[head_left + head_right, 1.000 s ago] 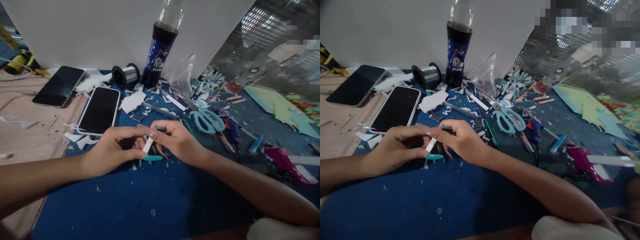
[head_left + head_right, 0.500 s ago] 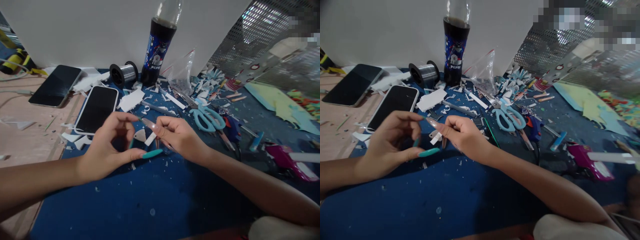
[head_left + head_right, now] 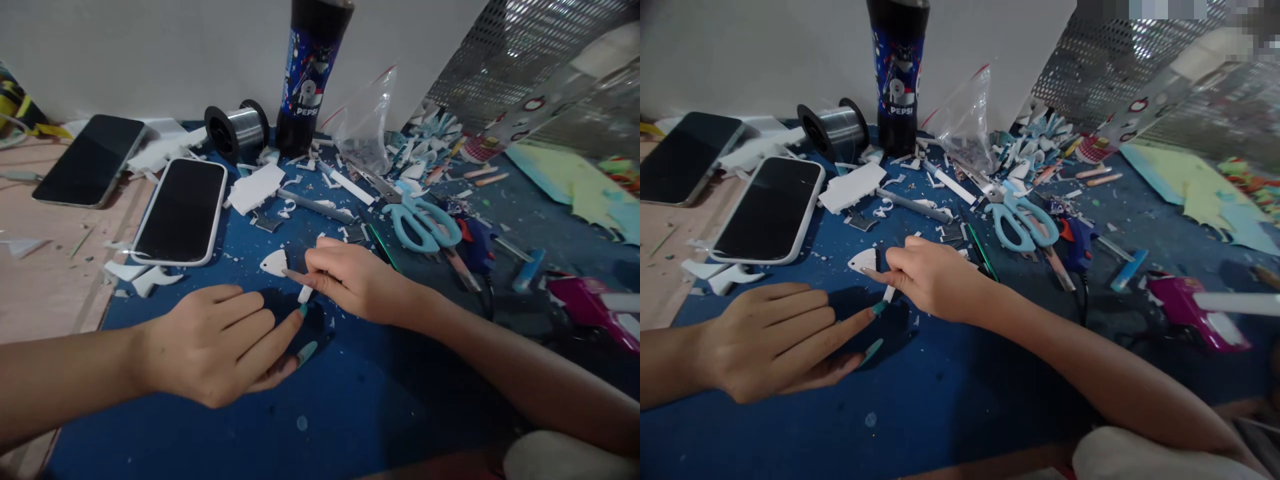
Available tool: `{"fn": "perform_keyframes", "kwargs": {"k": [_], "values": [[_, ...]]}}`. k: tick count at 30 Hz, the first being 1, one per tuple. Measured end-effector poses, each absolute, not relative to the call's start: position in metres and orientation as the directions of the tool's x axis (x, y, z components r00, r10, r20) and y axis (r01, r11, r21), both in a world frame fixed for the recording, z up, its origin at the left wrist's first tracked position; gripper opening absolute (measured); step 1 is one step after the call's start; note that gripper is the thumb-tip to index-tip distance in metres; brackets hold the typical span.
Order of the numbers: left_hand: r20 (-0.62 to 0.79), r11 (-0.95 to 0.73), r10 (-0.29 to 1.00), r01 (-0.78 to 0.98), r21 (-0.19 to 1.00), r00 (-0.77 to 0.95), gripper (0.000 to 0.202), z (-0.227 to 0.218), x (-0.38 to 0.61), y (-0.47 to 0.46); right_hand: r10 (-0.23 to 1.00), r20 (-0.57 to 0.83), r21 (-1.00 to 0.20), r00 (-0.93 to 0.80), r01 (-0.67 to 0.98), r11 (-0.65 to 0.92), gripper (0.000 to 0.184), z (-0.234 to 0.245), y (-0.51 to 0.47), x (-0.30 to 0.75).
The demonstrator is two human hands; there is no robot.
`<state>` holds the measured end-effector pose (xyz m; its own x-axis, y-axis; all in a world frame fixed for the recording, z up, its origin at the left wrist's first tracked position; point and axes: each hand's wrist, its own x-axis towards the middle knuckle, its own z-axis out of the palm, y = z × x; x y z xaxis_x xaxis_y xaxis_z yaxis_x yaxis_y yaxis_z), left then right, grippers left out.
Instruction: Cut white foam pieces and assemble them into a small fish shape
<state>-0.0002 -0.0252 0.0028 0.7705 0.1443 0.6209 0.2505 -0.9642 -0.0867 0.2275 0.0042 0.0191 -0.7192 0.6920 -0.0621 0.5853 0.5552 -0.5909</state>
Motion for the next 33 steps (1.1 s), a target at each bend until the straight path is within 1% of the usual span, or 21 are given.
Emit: {"fn": "perform_keyframes", "kwargs": {"k": [7,12,16,18,21,22,25,28,30,31,33], "values": [[0.590,-0.972,0.165,0.232,-0.039,0.790,0.021,0.007,0.003,-0.021,0.679,-0.031,-0.467,-0.734,0.611,0.640,0.036,0.019,0.005,0.228],[0.574,-0.964,0.208,0.266,-0.017,0.792,0.020,0.005,0.005,-0.021,0.648,0.027,-0.367,-0.761,0.595,0.715,0.038,0.019,0.006,0.228],[0.560,-0.961,0.233,0.276,0.008,0.795,0.023,0.004,0.005,-0.021,0.678,0.076,-0.288,-0.731,0.635,0.717,0.040,0.028,0.008,0.233],[0.555,-0.960,0.248,0.280,0.028,0.794,0.024,0.004,0.005,-0.022,0.714,0.102,-0.293,-0.693,0.664,0.687,0.036,0.036,0.008,0.237],[0.547,-0.960,0.258,0.276,0.051,0.796,0.025,0.003,0.005,-0.021,0.742,0.132,-0.368,-0.658,0.662,0.653,0.016,0.051,0.006,0.244],[0.545,-0.960,0.261,0.272,0.061,0.797,0.025,0.003,0.004,-0.021,0.742,0.136,-0.390,-0.656,0.653,0.649,0.014,0.054,0.005,0.245],[0.526,-0.958,0.279,0.267,0.099,0.804,0.025,0.002,0.004,-0.020,0.728,0.128,-0.413,-0.674,0.631,0.657,0.031,0.054,-0.002,0.249],[0.530,-0.956,0.289,0.269,0.117,0.797,0.023,0.002,0.003,-0.020,0.706,0.104,-0.420,-0.701,0.612,0.669,0.034,0.043,-0.008,0.253],[0.569,-0.951,0.303,0.283,0.126,0.765,0.021,0.003,0.002,-0.021,0.711,0.126,-0.419,-0.691,0.613,0.670,0.039,0.034,-0.012,0.255],[0.596,-0.942,0.328,0.303,0.146,0.733,0.022,0.003,0.001,-0.021,0.721,0.146,-0.417,-0.677,0.619,0.666,0.041,0.030,-0.013,0.256],[0.625,-0.897,0.432,0.380,0.224,0.650,0.029,0.003,0.002,-0.021,0.734,0.185,-0.414,-0.653,0.626,0.661,0.045,0.025,-0.016,0.256]]}}
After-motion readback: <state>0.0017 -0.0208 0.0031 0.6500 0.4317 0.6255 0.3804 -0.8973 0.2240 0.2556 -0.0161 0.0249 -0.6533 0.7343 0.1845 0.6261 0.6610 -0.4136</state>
